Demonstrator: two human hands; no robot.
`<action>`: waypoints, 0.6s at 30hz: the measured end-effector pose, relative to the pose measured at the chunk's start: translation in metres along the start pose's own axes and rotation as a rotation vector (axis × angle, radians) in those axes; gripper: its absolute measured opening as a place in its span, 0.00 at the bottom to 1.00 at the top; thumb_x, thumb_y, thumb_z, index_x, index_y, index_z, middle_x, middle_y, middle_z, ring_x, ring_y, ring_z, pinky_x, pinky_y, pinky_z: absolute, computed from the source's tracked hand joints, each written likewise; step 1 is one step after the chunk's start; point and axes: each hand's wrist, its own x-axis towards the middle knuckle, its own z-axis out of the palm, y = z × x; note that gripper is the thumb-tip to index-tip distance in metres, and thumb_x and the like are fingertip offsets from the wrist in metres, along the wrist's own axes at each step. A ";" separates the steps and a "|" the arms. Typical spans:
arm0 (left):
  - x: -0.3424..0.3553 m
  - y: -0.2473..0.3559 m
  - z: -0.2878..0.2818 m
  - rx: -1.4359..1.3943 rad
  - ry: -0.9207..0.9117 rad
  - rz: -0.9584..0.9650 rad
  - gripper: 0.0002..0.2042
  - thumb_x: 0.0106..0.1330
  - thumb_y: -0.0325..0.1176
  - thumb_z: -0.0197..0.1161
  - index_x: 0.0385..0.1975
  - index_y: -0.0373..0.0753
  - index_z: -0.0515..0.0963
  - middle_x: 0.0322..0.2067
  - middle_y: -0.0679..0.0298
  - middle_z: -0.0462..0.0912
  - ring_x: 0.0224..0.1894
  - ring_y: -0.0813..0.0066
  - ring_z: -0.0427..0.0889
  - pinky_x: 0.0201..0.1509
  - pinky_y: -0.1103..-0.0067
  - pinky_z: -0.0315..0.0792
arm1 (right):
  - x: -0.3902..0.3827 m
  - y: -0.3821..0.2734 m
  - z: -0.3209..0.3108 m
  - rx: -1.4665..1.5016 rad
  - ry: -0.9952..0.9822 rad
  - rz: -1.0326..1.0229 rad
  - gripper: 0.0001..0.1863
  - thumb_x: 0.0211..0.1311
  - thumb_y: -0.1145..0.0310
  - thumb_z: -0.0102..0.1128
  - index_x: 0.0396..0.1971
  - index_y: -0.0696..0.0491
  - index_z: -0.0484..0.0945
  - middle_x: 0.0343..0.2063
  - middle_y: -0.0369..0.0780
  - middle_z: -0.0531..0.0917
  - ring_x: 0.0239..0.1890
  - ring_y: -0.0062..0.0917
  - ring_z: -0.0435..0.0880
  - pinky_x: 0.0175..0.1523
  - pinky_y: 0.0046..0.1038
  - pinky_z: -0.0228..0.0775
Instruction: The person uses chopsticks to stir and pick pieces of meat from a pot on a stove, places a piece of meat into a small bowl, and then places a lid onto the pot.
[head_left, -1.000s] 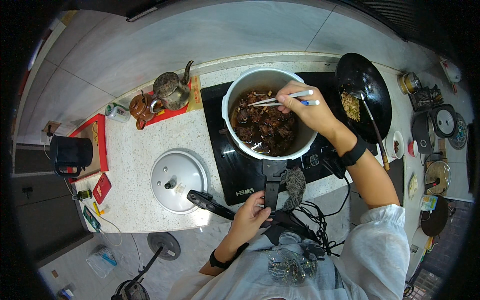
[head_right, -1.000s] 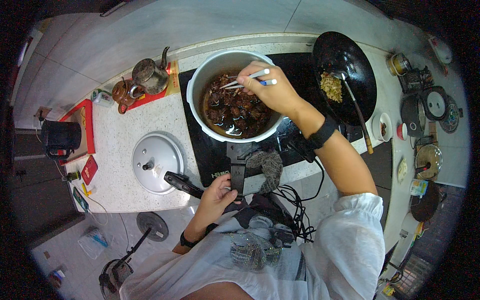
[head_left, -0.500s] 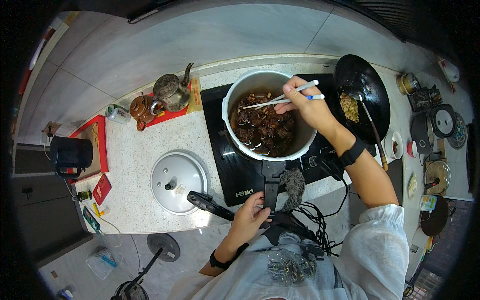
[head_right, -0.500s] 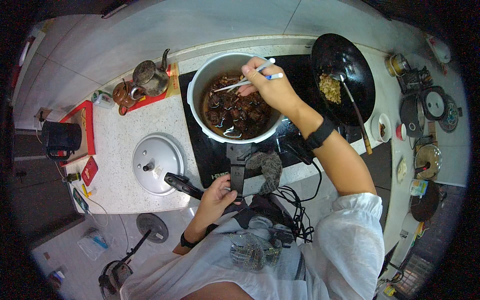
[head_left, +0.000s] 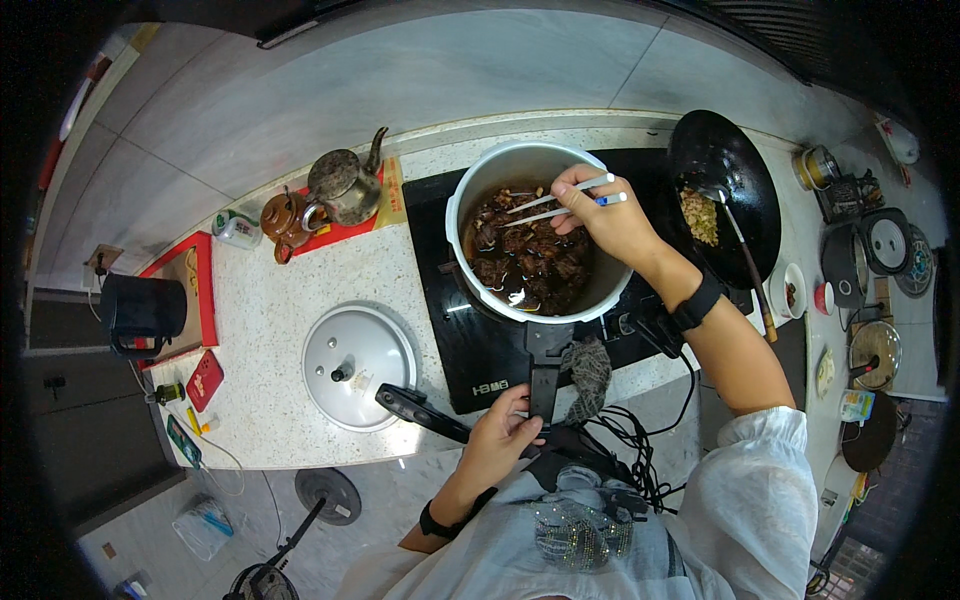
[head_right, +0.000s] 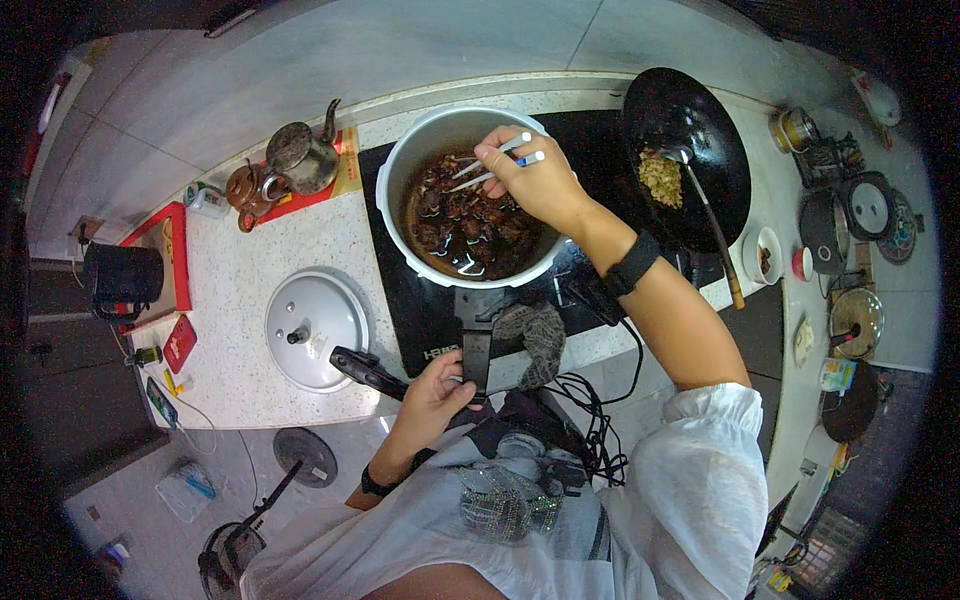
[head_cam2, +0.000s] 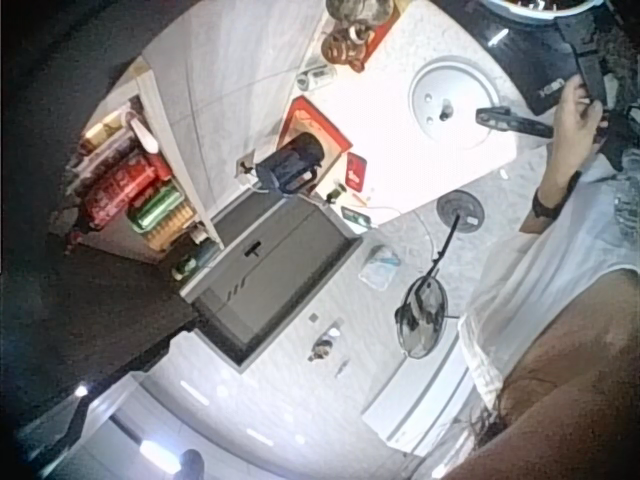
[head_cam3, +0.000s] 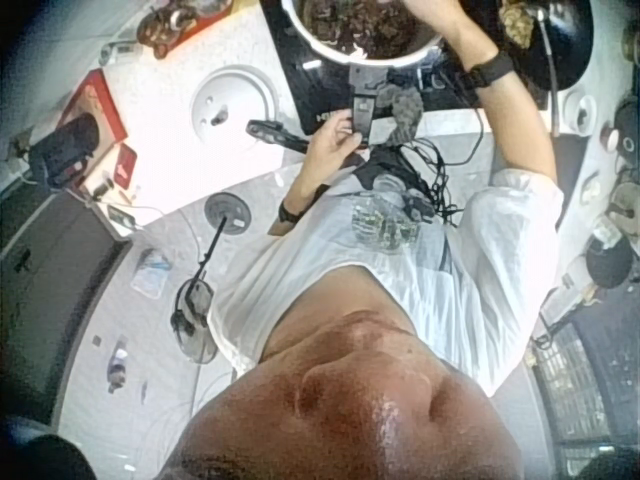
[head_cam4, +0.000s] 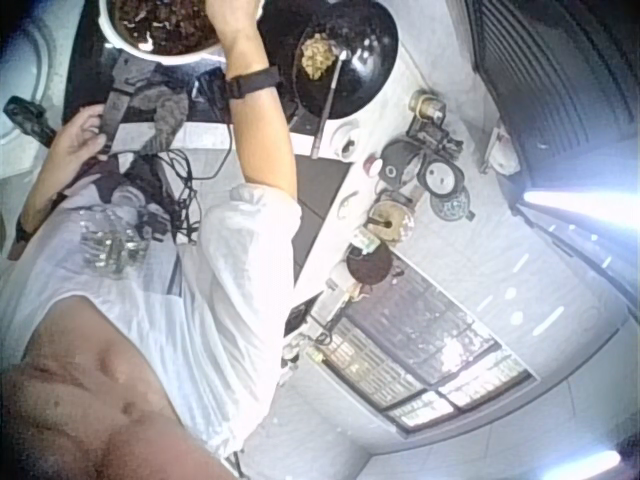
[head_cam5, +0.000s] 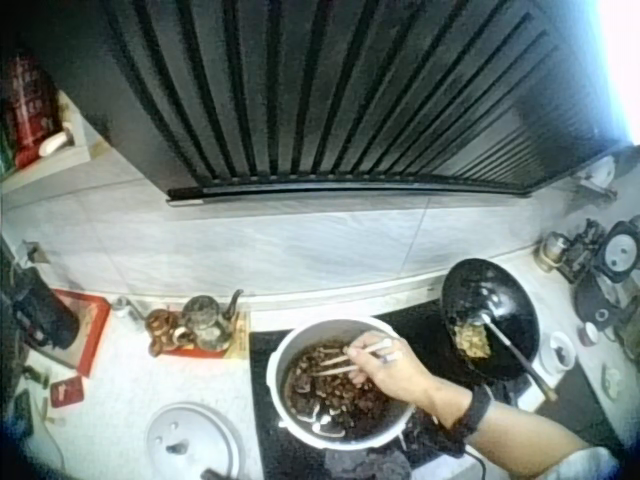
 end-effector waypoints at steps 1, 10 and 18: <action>0.000 0.000 0.000 0.003 -0.002 -0.003 0.21 0.64 0.21 0.53 0.57 0.31 0.59 0.43 0.57 0.72 0.40 0.76 0.76 0.40 0.80 0.79 | 0.000 0.001 0.000 -0.003 0.008 -0.006 0.10 0.64 0.67 0.54 0.30 0.58 0.75 0.19 0.37 0.80 0.21 0.18 0.80 0.27 0.19 0.72; 0.000 -0.001 -0.003 0.013 -0.027 0.004 0.22 0.64 0.21 0.52 0.58 0.31 0.58 0.44 0.57 0.73 0.42 0.75 0.77 0.42 0.79 0.78 | -0.009 -0.017 -0.014 0.062 0.108 -0.039 0.12 0.63 0.67 0.56 0.28 0.62 0.75 0.18 0.39 0.79 0.21 0.22 0.81 0.25 0.19 0.73; 0.001 0.001 0.000 0.024 -0.018 0.012 0.21 0.64 0.21 0.53 0.57 0.31 0.59 0.44 0.57 0.73 0.40 0.75 0.77 0.39 0.80 0.78 | -0.020 -0.025 -0.040 -0.032 0.147 0.003 0.12 0.65 0.66 0.51 0.31 0.62 0.73 0.26 0.42 0.79 0.26 0.26 0.83 0.30 0.22 0.77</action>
